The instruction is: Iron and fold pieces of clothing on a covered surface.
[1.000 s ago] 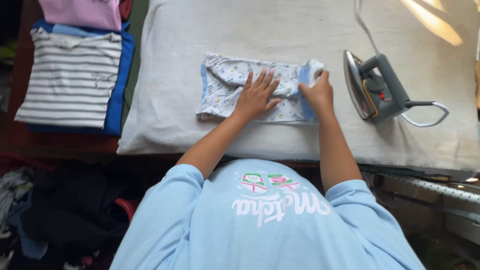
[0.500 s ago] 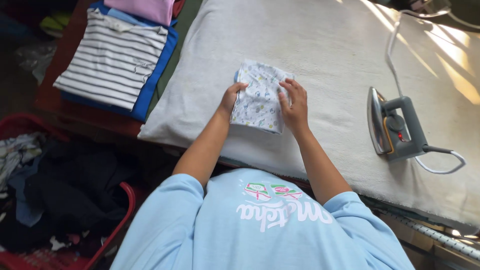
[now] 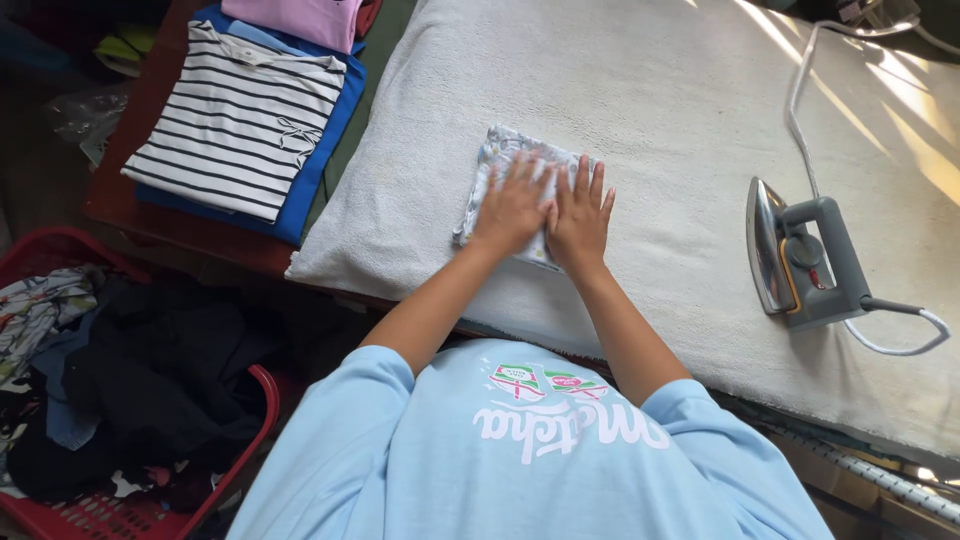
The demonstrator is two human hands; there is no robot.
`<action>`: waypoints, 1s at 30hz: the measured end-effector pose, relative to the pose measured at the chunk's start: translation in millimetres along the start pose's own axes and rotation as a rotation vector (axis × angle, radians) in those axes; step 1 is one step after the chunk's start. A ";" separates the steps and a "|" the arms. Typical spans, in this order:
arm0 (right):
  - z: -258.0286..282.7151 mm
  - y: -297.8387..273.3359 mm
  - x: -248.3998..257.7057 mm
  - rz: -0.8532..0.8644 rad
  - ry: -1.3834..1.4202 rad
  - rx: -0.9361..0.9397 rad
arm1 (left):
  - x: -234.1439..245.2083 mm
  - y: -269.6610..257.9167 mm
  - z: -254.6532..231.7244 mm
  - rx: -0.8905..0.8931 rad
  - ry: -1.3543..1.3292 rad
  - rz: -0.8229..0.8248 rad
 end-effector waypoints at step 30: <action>-208.5 -9.6 232.7 0.016 -0.359 -0.553 | -8.4 4.6 -39.4 0.040 -0.006 0.335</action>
Point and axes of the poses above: each hand's wrist, its own y-axis towards the middle knuckle, its own x-axis out of the back of the hand, z = x × y, the point moved 2 cm from there along y, towards the middle knuckle, and after that the axes turned 7 degrees about -z, right-handed, at the moved point
